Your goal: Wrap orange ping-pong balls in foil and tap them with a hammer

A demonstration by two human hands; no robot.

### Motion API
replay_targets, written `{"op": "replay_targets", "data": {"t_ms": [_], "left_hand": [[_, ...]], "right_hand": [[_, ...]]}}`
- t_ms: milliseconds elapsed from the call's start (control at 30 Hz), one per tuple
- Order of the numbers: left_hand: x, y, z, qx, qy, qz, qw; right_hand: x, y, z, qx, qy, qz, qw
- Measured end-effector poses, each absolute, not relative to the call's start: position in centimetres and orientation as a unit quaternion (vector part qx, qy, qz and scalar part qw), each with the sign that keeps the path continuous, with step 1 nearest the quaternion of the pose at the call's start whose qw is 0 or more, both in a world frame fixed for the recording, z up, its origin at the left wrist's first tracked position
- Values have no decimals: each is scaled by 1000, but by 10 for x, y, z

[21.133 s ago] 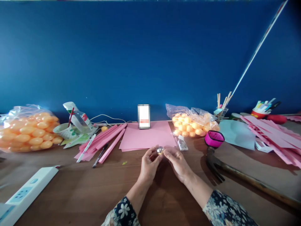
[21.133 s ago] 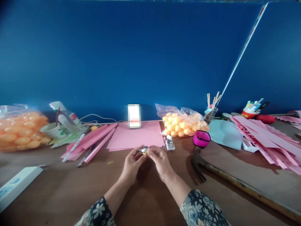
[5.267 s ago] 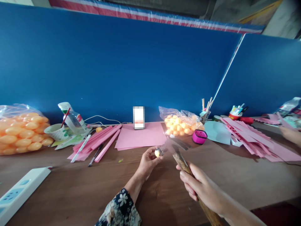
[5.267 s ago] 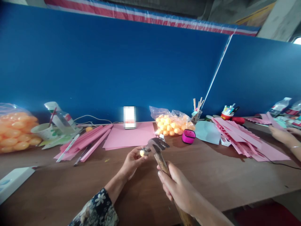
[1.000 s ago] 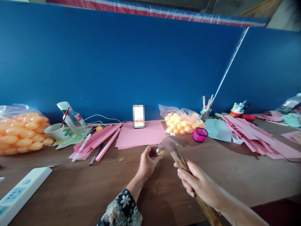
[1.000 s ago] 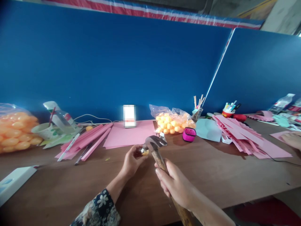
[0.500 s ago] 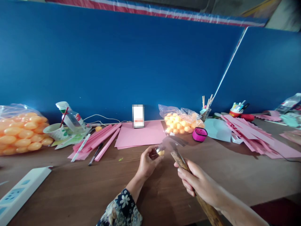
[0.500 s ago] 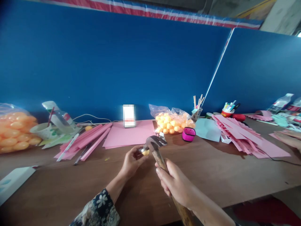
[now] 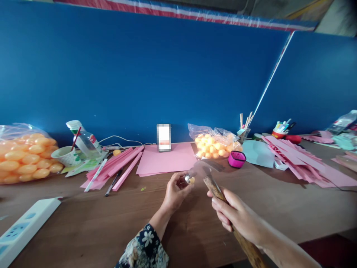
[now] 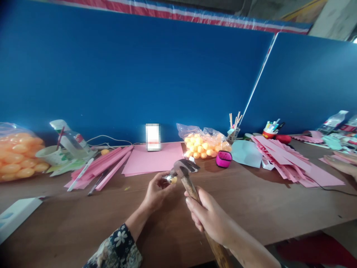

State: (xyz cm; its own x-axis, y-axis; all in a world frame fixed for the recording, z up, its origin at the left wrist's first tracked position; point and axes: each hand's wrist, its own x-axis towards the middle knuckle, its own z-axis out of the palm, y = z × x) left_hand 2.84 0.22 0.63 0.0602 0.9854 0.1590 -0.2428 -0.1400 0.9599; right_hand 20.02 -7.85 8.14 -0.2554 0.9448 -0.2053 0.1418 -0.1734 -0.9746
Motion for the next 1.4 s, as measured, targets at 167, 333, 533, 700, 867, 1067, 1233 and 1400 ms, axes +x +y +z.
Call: {"op": "replay_targets", "data": {"t_ms": [167,333,533,700,867,1067,1233,1400], "left_hand": [[28,1,10,514,386,568,514],[29,1,11,520,396,562,508],[27,0,15,530,411,556,491],[27,0,17,529,412,549,499],[26,0,16,541,424,529,498],[24,1,10,578,449,507,456],[23,2,7,563,445,516,467],[24,3,8,534,415,517,525]], "right_hand": [[201,-81,81,-499,-551,574,343],[199,-80,80,-505,-560,569,329],[200,-82,86,-502,-566,560,337],[198,-82,79,-511,-555,570,326],[199,-81,81,-506,-554,568,337],[200,-82,79,-515,-563,567,310],[199,-80,72,-511,-566,559,325],[200,-79,71,-508,-574,557,319]]}}
